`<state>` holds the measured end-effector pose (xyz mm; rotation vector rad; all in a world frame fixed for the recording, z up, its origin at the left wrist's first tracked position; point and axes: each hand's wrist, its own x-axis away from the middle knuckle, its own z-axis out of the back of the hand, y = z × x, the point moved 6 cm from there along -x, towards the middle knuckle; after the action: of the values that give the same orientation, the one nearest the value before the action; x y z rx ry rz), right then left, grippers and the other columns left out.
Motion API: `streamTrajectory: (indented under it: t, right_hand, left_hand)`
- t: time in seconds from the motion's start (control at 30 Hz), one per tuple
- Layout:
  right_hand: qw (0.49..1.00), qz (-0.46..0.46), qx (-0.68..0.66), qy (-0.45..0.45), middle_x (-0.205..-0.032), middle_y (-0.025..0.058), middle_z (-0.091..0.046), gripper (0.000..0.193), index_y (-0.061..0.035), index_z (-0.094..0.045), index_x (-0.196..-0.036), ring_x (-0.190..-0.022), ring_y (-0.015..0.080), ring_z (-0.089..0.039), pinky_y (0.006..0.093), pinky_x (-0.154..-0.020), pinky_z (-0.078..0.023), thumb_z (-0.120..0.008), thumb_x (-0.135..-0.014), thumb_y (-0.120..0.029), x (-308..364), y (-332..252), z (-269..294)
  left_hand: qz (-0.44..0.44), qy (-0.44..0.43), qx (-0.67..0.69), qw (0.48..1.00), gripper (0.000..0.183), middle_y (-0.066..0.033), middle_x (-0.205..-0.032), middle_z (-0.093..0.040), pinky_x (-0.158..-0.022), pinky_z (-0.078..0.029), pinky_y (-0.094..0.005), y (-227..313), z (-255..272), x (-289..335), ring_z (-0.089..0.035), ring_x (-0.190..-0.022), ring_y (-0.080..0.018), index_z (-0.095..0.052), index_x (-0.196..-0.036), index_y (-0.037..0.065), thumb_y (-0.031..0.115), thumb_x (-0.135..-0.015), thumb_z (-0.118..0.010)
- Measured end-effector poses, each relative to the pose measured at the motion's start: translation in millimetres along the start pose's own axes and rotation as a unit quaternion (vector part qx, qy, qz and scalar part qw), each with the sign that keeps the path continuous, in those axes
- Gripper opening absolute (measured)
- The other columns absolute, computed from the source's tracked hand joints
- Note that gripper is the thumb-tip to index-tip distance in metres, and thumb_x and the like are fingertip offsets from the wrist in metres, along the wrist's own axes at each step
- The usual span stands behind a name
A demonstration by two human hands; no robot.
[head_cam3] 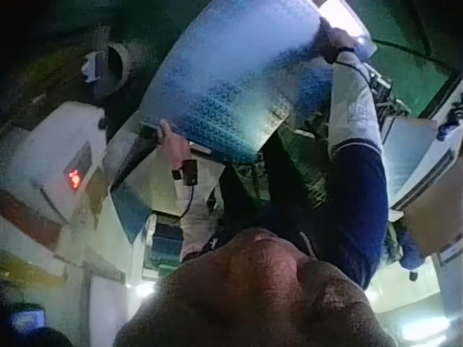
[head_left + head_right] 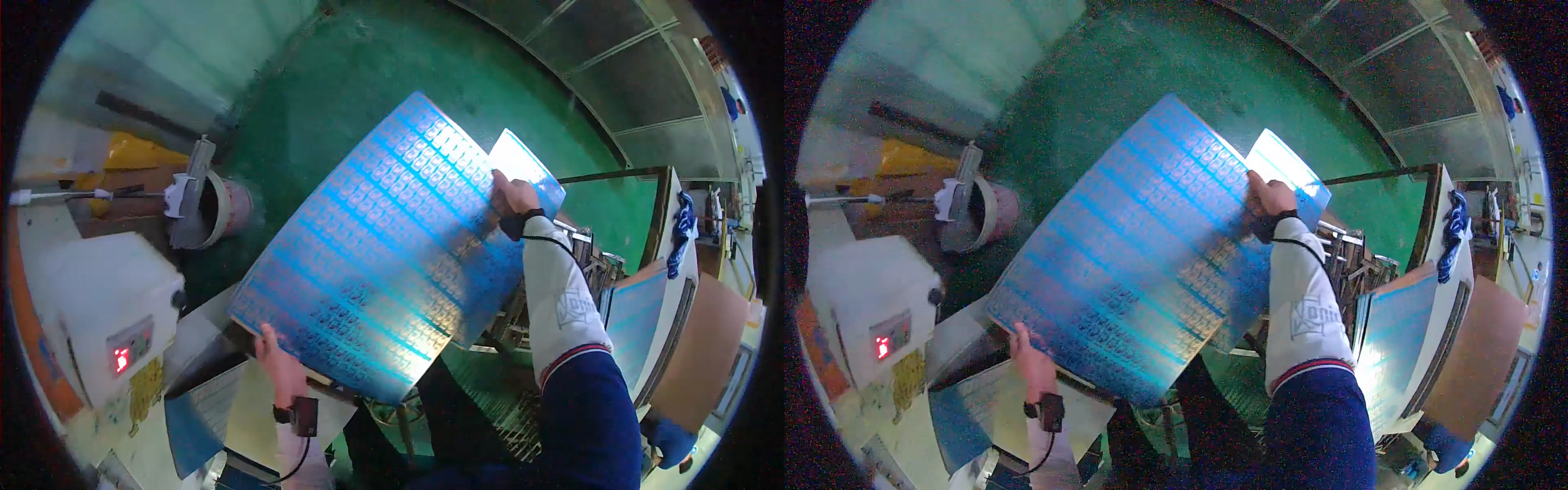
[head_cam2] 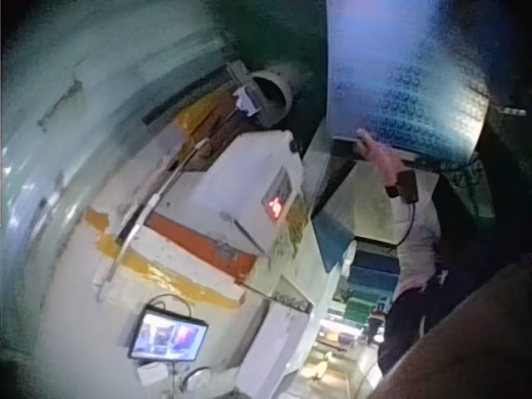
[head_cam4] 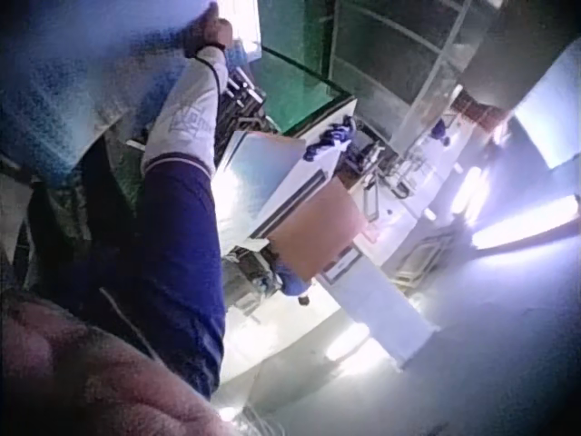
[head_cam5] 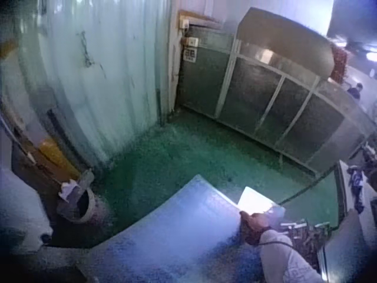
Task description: Picking up large industrial sheets from a stack and feeding them into a processing machine.
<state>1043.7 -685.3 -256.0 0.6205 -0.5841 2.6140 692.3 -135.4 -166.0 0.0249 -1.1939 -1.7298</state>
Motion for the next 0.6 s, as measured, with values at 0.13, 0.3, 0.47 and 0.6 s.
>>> streamTrajectory:
  t: [0.13, 0.3, 0.47, 0.6]
  right_hand:
    - [0.999, 0.046, 0.006, -0.014, -0.089, 0.0285, -0.064, 0.085, 0.0055, -0.068, -0.085, -0.093, 0.0398, -0.061, 0.0433, -0.084, -0.044, -0.037, -0.079, -0.074, 56.1, -11.2, -39.1]
    - [0.994, 0.072, -0.023, -0.073, -0.076, 0.0223, -0.065, 0.075, 0.0024, -0.068, -0.082, -0.076, 0.0349, -0.064, 0.0424, -0.075, -0.047, -0.045, -0.079, -0.069, 137.2, -18.4, -67.7]
    - [0.982, 0.068, -0.099, -0.145, -0.062, 0.0074, -0.062, 0.053, -0.0005, -0.065, -0.068, -0.053, 0.0148, -0.056, 0.0292, -0.052, -0.043, -0.061, -0.083, -0.051, 230.5, -33.9, -78.4]
    - [0.969, 0.143, -0.001, -0.202, -0.059, 0.0105, -0.06, 0.067, 0.0036, -0.064, -0.068, -0.058, 0.0181, -0.057, 0.0358, -0.054, -0.042, -0.051, -0.084, -0.06, 242.4, -27.4, -105.9]
  left_hand:
    - [0.054, 0.032, 0.211, 0.976, 0.029, -0.0053, -0.092, -0.057, -0.066, -0.043, -0.0308, 24.0, 61.0, 17.4, -0.051, -0.076, -0.0142, -0.052, -0.1, 0.004, 0.033, -0.095, -0.05]
    - [0.091, 0.028, 0.253, 0.963, 0.029, -0.0037, -0.085, -0.059, -0.062, -0.043, -0.0283, 2.1, 133.1, 50.3, -0.052, -0.071, -0.0116, -0.055, -0.093, 0.004, 0.033, -0.094, -0.051]
    - [0.129, 0.017, 0.273, 0.953, 0.029, -0.001, -0.071, -0.058, -0.052, -0.042, -0.0273, -55.7, 197.0, 62.0, -0.049, -0.056, -0.0106, -0.058, -0.088, 0.005, 0.034, -0.092, -0.055]
    - [0.16, 0.108, 0.257, 0.947, 0.026, 0.0015, -0.067, -0.055, -0.046, -0.041, -0.0262, -95.3, 245.8, 90.1, -0.048, -0.051, -0.0086, -0.059, -0.086, 0.006, 0.031, -0.09, -0.057]
